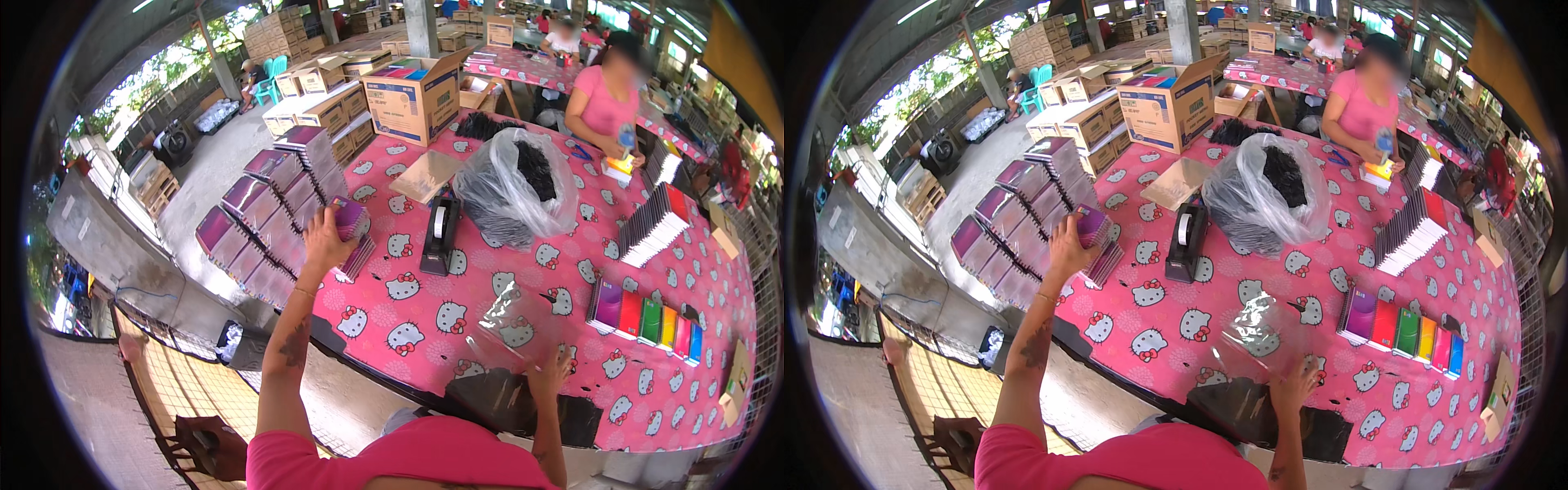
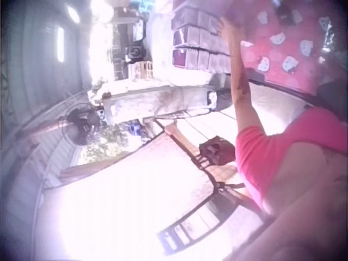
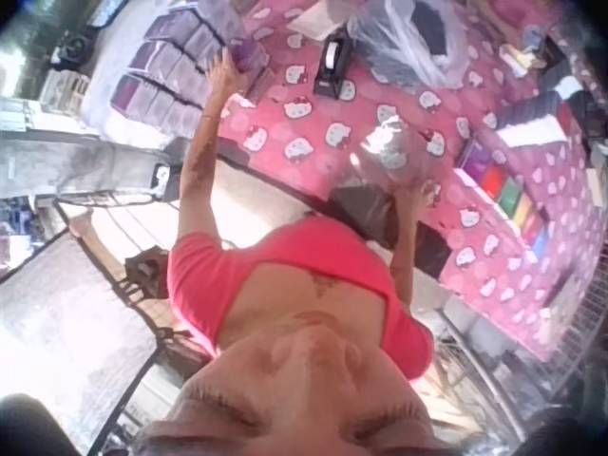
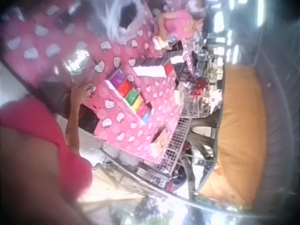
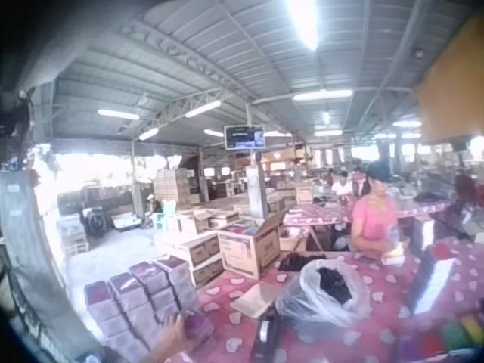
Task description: The person places items into plastic bags and tapes them shut, then organizes them into small stacks. The person also sorts colorful notebook-like items into separate piles on the table.
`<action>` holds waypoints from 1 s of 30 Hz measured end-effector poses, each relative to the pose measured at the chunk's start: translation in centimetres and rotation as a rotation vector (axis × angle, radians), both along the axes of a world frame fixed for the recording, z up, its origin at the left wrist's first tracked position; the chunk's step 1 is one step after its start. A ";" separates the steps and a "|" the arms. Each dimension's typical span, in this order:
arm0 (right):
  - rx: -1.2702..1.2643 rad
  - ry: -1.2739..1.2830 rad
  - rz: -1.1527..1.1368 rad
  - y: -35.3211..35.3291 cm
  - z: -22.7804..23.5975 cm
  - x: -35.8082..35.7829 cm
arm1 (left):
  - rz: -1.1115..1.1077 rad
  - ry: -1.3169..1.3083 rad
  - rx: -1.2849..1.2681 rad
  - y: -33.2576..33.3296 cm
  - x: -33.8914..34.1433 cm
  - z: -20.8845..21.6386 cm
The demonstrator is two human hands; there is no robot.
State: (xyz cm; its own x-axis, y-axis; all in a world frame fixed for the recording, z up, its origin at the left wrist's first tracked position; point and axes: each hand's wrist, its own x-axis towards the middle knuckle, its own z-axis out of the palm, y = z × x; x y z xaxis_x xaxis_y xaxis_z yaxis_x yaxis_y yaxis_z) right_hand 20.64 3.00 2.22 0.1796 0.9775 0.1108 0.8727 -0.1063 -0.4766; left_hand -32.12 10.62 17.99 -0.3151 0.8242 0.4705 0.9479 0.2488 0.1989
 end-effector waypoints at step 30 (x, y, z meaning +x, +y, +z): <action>0.049 -0.311 -0.368 6.3 -0.1 54.2 | -1.550 -0.084 0.058 3.3 83.6 -11.6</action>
